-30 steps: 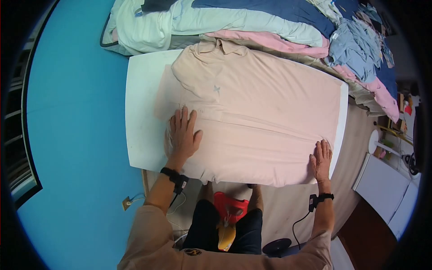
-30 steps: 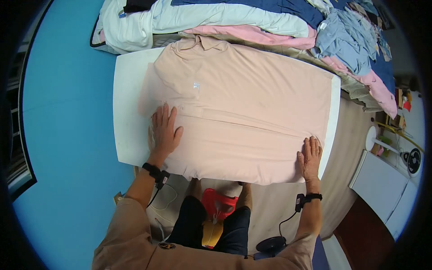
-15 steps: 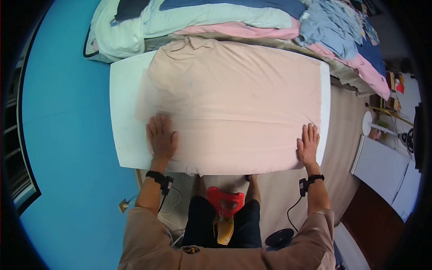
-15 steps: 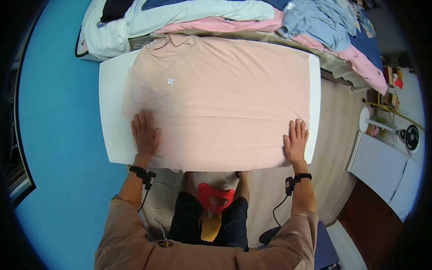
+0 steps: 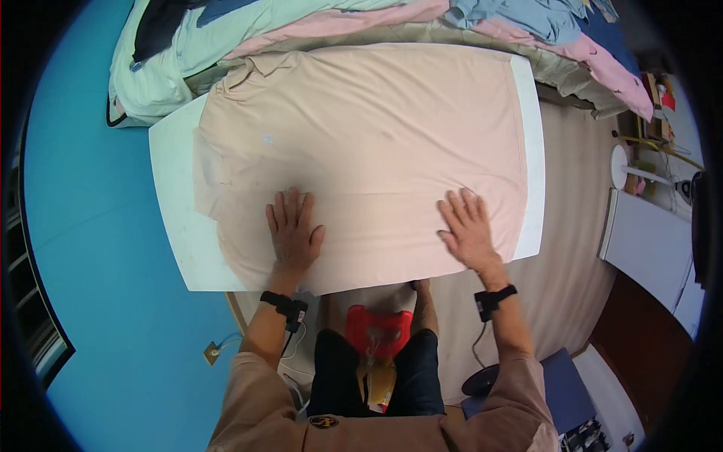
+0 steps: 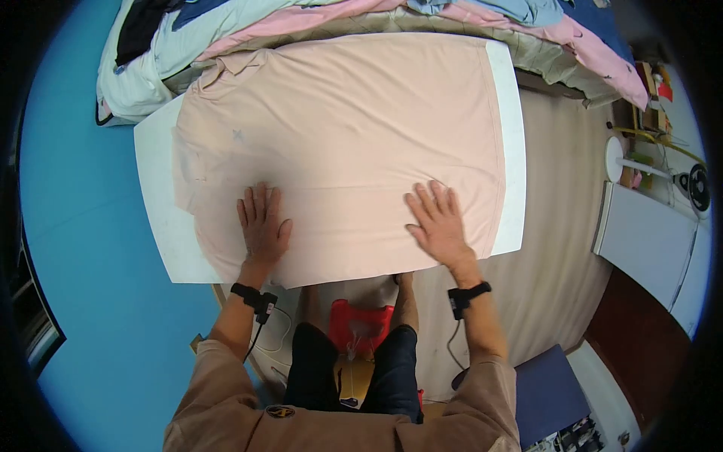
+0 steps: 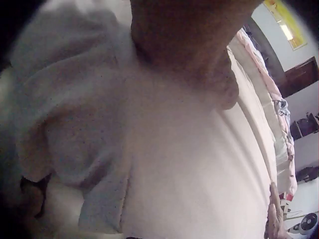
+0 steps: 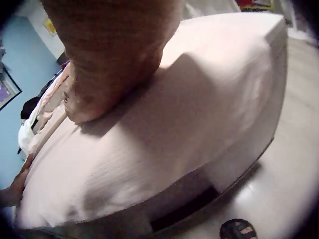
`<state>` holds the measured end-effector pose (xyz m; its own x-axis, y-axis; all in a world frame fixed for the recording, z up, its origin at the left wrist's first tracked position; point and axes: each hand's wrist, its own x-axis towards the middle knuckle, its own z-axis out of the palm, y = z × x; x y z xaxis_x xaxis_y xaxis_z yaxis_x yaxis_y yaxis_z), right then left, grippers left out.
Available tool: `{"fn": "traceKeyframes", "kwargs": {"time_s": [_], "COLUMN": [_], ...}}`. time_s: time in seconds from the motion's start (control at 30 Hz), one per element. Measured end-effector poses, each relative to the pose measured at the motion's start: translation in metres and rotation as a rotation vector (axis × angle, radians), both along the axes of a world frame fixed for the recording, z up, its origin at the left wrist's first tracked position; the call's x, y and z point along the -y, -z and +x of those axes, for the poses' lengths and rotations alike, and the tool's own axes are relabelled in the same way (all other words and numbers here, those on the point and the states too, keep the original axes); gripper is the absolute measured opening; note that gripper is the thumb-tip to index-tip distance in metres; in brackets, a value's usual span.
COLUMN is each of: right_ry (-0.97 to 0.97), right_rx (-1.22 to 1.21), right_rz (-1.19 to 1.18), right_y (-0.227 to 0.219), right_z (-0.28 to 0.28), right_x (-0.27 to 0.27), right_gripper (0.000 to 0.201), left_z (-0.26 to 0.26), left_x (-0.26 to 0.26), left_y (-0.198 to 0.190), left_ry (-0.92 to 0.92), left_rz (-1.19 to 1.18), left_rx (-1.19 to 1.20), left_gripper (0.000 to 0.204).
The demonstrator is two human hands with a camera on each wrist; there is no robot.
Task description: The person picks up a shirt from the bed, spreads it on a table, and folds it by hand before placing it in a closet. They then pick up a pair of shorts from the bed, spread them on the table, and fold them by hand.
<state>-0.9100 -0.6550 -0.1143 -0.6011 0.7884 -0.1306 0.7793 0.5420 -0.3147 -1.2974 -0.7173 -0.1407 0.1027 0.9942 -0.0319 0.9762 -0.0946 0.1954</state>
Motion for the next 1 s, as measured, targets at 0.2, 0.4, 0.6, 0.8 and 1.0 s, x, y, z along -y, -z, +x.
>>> {"fn": "traceKeyframes", "kwargs": {"time_s": [0.2, 0.4, 0.6, 0.8, 1.0], "right_ry": [0.256, 0.384, 0.334, 0.358, 0.354], "right_rx": [0.203, 0.201, 0.148, 0.153, 0.142], "right_rz": [0.095, 0.025, -0.191, -0.061, -0.021], "right_y": [-0.004, -0.026, -0.039, -0.016, -0.018], "right_z": [0.104, 0.115, 0.101, 0.108, 0.105], "right_x": [0.02, 0.052, 0.098, 0.103, 0.099], "right_gripper": [0.057, 0.061, 0.09, 0.092, 0.087], "left_z": [-0.012, -0.025, -0.023, -0.024, -0.035], "left_x": [0.005, 0.049, 0.142, 0.202, 0.179], "left_y": [-0.004, -0.032, -0.071, -0.008, 0.017], "left_ry": [0.004, -0.065, -0.153, -1.116, -1.489], "left_rz": [0.013, -0.079, -0.218, 0.207, -0.038], "left_rx": [-0.024, -0.104, 0.004, 0.617, 1.857], "left_gripper": [0.064, 0.066, 0.067, 0.066, 0.043]}}
